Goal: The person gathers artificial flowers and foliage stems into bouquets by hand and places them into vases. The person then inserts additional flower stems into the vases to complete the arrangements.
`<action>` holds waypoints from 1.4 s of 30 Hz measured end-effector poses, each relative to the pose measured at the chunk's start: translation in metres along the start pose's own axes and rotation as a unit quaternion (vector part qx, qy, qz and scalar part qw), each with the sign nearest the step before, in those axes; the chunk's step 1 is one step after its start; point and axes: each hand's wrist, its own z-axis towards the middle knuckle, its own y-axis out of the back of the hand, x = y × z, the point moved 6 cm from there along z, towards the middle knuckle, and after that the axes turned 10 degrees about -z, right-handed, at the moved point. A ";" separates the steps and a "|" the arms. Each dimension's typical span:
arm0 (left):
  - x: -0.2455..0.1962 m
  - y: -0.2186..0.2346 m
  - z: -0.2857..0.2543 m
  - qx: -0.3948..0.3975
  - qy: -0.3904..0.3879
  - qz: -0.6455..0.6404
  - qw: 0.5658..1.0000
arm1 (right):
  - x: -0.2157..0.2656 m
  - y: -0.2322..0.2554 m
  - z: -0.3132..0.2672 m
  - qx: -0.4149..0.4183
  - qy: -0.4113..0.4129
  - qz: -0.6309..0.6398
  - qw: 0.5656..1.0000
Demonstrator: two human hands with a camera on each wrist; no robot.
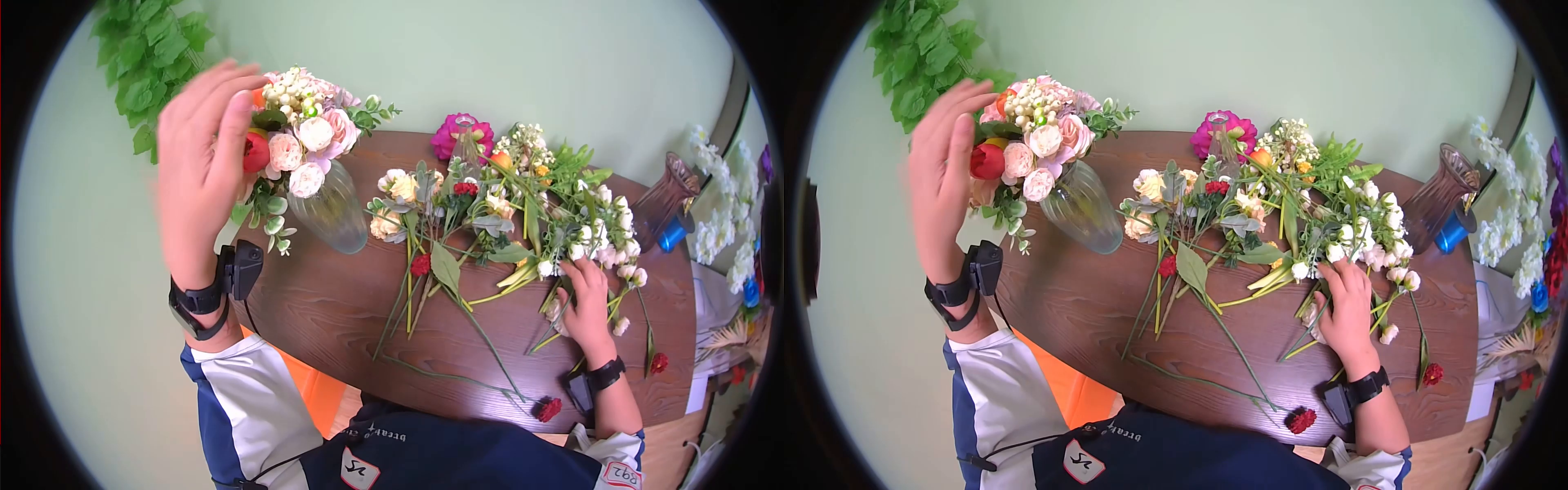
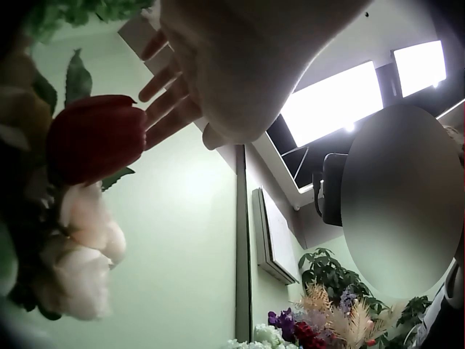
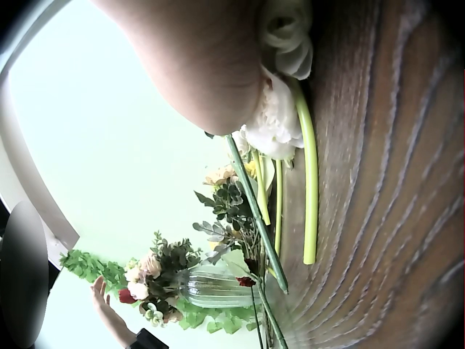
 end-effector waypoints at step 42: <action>-0.024 -0.089 -0.119 0.116 0.100 -0.015 0.988 | 0.001 0.001 0.001 0.003 -0.004 0.005 1.000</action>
